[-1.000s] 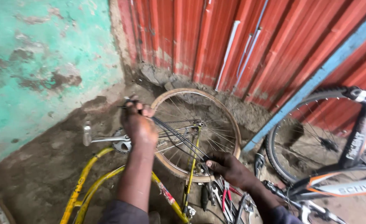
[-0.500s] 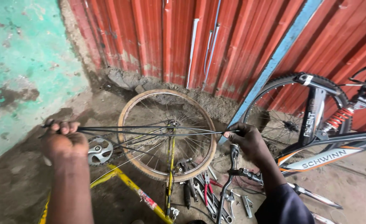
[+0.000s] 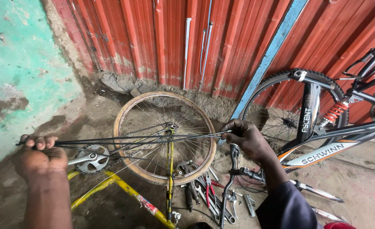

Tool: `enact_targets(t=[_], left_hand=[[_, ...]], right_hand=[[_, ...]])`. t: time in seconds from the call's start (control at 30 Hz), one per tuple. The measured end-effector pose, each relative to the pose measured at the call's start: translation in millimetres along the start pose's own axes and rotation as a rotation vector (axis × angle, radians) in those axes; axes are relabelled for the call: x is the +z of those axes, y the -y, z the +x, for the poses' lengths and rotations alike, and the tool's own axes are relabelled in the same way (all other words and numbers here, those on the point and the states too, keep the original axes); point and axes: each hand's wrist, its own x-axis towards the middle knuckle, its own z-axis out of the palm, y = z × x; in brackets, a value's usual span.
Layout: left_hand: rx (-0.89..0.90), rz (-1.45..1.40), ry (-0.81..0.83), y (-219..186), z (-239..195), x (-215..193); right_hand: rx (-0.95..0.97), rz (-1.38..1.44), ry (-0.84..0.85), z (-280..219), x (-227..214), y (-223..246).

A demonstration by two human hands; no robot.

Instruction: The person repairs a yellow bicycle by lubricating the rear hub with a yellow bottle and threading a cable through the frame. They use pliers to cut the cable and a screwdriver to adjust the hub components, then route the cable along the frame.

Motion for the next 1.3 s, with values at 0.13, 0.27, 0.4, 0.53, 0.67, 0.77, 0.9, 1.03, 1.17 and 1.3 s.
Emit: enact_targets(t=[0.13, 0.27, 0.4, 0.53, 0.67, 0.77, 0.9, 1.03, 1.17, 1.3], left_hand=[[0.052, -0.008, -0.199, 5.8, -19.6, 26.3], [0.05, -0.024, -0.056, 14.0, -14.3, 25.5], [0.071, -0.07, -0.029, 29.4, -9.4, 21.9], [0.161, 0.075, 0.211, 44.1, -11.2, 24.1], [0.156, 0.064, 0.179, 53.4, -18.4, 33.4], [0.14, 0.018, 0.138, 57.5, -33.8, 52.5], [0.14, 0.003, 0.1, 56.6, -47.0, 66.9], [0.067, -0.06, -0.044, 46.1, -73.5, 98.5], [0.052, 0.061, -0.057, 50.2, -75.3, 103.5], [0.073, 0.228, 0.008, 58.3, -74.9, 98.6]], right_hand=[[0.097, -0.195, 0.103, 2.7, 3.2, -3.2], [0.175, -0.351, 0.153, 3.4, 9.3, 2.0], [0.155, -0.593, 0.294, 5.5, 3.8, -16.9], [0.103, -0.385, 0.365, 2.1, 4.7, -16.4], [0.144, -0.265, 0.383, 3.2, 2.0, -24.7], [0.198, -0.233, 0.323, 3.7, 0.3, -30.2], [0.168, -0.252, 0.271, 8.3, -8.9, -48.7], [0.246, -0.184, 0.157, 11.9, -24.6, -70.8], [0.16, -0.206, 0.102, 12.4, -32.1, -74.7], [0.231, -0.334, 0.045, 11.2, -31.9, -63.9]])
